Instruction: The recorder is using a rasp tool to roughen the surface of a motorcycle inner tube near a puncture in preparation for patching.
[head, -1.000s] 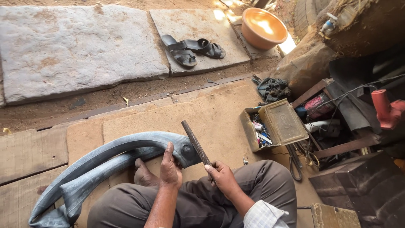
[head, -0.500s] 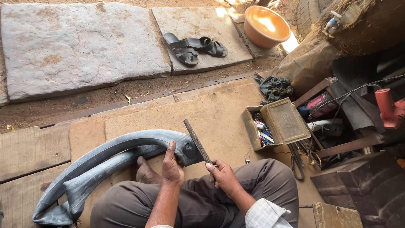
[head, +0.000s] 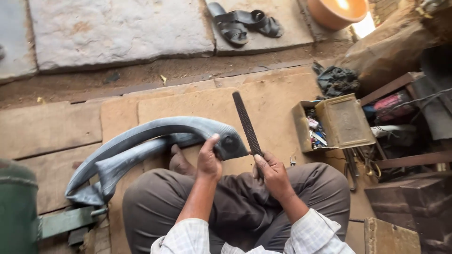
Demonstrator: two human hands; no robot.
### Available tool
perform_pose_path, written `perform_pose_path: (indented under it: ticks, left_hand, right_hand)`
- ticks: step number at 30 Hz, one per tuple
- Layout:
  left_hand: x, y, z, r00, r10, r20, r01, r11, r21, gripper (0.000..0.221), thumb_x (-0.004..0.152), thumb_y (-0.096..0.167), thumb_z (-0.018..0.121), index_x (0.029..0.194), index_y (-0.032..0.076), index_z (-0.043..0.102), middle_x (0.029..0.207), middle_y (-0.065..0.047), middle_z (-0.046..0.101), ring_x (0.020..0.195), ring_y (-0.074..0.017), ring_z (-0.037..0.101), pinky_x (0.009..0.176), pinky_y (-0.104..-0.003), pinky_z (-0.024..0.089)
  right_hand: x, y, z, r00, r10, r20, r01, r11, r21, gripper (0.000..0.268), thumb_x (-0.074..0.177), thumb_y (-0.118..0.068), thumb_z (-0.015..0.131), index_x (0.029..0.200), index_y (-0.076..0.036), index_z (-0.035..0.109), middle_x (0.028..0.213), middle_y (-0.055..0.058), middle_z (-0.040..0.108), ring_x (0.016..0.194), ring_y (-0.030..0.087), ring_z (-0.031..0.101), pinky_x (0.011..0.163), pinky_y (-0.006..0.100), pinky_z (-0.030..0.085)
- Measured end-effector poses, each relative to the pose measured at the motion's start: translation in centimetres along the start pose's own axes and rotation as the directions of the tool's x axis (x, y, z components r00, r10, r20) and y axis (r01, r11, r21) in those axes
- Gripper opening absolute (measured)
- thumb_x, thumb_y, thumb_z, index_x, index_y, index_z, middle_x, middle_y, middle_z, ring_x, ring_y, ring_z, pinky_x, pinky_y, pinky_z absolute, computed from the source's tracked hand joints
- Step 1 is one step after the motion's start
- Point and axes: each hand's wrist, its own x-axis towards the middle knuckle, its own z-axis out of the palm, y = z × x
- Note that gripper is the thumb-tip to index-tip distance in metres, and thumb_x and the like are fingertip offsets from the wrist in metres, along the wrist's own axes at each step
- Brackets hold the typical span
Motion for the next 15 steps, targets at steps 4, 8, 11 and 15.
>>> perform_pose_path:
  ticks: [4, 8, 11, 15]
  left_hand:
    - [0.4, -0.4, -0.8, 0.999, -0.003, 0.039, -0.002, 0.993, 0.121, 0.025, 0.086, 0.003, 0.061, 0.11, -0.002, 0.067, 0.103, -0.008, 0.072, 0.102, -0.0222, 0.065, 0.098, -0.036, 0.05]
    - [0.1, -0.5, -0.2, 0.997, 0.003, 0.077, -0.021, 0.971, 0.238, 0.035, 0.08, -0.008, 0.059, 0.113, 0.001, 0.067, 0.108, -0.004, 0.071, 0.102, -0.0162, 0.063, 0.095, -0.032, 0.048]
    - [0.0, -0.4, -0.1, 0.999, -0.006, 0.034, -0.004, 0.962, 0.273, 0.038, 0.078, -0.01, 0.058, 0.113, 0.002, 0.068, 0.108, -0.003, 0.071, 0.102, -0.0152, 0.063, 0.094, -0.031, 0.048]
    - [0.7, -1.2, -1.1, 0.999, -0.009, 0.032, 0.0, 0.959, 0.284, 0.031, 0.081, -0.01, 0.06, 0.109, -0.001, 0.069, 0.105, -0.005, 0.072, 0.099, -0.0165, 0.064, 0.093, -0.033, 0.049]
  right_hand:
    - [-0.7, 0.0, 0.8, 0.999, -0.011, -0.034, 0.007, 0.994, -0.107, 0.037, 0.103, -0.017, 0.053, 0.138, -0.006, 0.059, 0.063, 0.001, 0.06, 0.045, 0.005, 0.046, 0.042, 0.021, 0.038]
    - [-2.2, -0.4, 0.5, 0.998, -0.032, -0.051, 0.019, 0.972, -0.235, 0.054, 0.099, -0.013, 0.056, 0.152, -0.017, 0.048, 0.067, -0.004, 0.059, 0.047, 0.003, 0.041, 0.043, 0.021, 0.037]
    - [-3.4, -0.4, -0.5, 0.998, 0.019, -0.055, -0.035, 0.952, -0.303, 0.058, 0.098, -0.012, 0.058, 0.154, -0.021, 0.047, 0.071, -0.007, 0.061, 0.048, 0.003, 0.039, 0.043, 0.022, 0.036]
    - [-4.6, 2.3, -1.5, 0.998, 0.063, -0.011, -0.063, 0.949, -0.31, 0.058, 0.098, -0.012, 0.059, 0.154, -0.022, 0.048, 0.062, -0.005, 0.055, 0.049, 0.004, 0.044, 0.044, 0.023, 0.038]
